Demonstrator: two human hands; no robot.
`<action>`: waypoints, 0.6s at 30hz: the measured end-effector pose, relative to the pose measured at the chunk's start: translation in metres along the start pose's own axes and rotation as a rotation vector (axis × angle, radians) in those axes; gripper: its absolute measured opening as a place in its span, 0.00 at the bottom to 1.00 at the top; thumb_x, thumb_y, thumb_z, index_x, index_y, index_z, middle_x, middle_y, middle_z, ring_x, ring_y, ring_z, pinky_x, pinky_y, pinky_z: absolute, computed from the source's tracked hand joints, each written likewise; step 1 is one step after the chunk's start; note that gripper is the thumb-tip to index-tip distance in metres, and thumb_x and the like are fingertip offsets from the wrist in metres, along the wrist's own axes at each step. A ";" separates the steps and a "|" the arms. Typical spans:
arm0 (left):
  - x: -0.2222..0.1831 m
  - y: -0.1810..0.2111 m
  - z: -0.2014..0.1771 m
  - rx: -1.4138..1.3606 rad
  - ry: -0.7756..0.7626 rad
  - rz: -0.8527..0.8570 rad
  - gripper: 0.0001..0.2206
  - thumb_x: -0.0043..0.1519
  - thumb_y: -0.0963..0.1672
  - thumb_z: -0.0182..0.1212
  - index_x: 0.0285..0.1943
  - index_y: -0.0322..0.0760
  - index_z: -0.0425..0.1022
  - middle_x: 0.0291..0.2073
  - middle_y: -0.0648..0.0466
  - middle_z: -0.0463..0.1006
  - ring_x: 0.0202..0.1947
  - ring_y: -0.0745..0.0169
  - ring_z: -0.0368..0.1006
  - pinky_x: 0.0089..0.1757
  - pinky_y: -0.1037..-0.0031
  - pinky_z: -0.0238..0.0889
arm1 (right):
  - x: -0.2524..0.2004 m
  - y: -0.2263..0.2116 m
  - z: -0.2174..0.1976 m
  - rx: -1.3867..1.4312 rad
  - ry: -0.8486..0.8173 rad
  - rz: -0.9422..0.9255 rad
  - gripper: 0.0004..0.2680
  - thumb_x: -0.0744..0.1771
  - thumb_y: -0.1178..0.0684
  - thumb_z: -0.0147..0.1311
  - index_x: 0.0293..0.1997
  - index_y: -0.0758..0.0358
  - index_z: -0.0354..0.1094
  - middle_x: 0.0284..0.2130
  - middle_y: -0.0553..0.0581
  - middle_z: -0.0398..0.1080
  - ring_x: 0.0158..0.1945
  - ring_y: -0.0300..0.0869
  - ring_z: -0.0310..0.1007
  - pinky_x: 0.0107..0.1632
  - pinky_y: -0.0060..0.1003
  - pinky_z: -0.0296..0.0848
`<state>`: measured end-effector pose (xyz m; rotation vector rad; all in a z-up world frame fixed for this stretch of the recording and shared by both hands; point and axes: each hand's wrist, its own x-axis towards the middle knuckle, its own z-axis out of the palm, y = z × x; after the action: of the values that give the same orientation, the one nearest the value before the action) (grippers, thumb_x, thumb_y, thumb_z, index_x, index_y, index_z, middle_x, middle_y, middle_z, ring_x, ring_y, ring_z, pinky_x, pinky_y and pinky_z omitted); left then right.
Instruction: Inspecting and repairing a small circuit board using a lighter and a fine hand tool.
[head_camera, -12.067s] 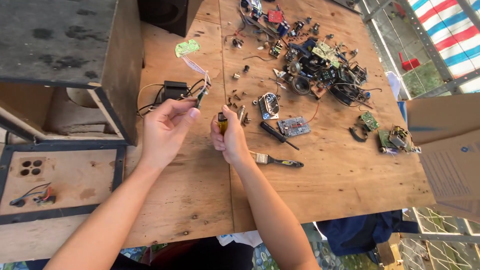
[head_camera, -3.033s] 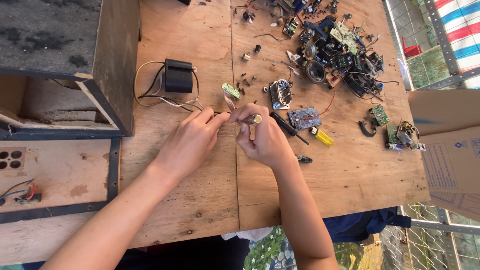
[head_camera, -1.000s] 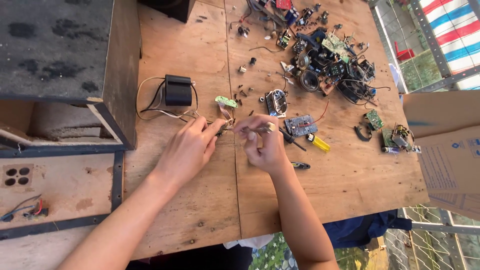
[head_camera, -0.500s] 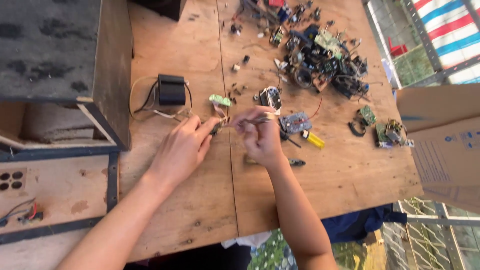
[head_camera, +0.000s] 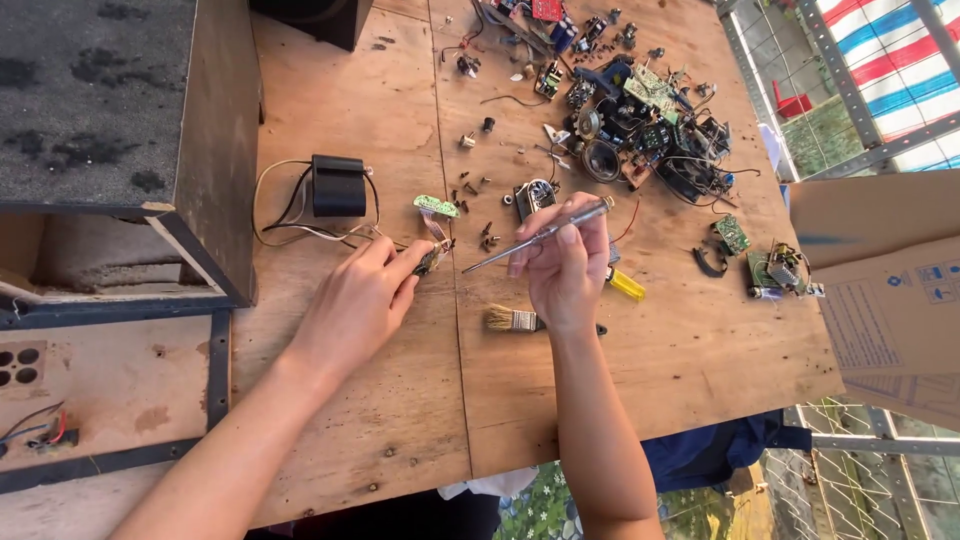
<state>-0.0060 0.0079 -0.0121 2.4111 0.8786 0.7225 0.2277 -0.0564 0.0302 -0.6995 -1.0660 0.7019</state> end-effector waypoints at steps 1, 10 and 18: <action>0.001 0.000 -0.001 0.000 -0.001 0.000 0.18 0.64 0.43 0.58 0.64 0.45 0.74 0.31 0.52 0.69 0.40 0.47 0.75 0.34 0.57 0.75 | 0.001 0.001 -0.001 0.000 0.001 0.000 0.08 0.71 0.54 0.45 0.53 0.60 0.50 0.31 0.70 0.69 0.23 0.48 0.75 0.25 0.36 0.79; 0.000 0.002 -0.005 -0.024 -0.006 -0.005 0.18 0.64 0.43 0.58 0.65 0.43 0.75 0.31 0.51 0.71 0.39 0.45 0.76 0.33 0.56 0.74 | -0.004 -0.002 0.024 -0.413 -0.082 -0.089 0.07 0.70 0.58 0.48 0.46 0.63 0.50 0.29 0.73 0.72 0.20 0.49 0.76 0.22 0.38 0.79; 0.001 0.006 -0.010 -0.057 0.002 0.028 0.19 0.63 0.41 0.59 0.65 0.42 0.73 0.29 0.51 0.69 0.37 0.45 0.75 0.33 0.58 0.74 | -0.009 0.008 0.037 -0.768 -0.253 -0.248 0.08 0.67 0.63 0.59 0.37 0.66 0.59 0.26 0.62 0.76 0.20 0.41 0.74 0.26 0.33 0.77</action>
<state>-0.0089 0.0071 -0.0005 2.3773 0.8151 0.7500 0.1894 -0.0523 0.0310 -1.1211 -1.6496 0.1433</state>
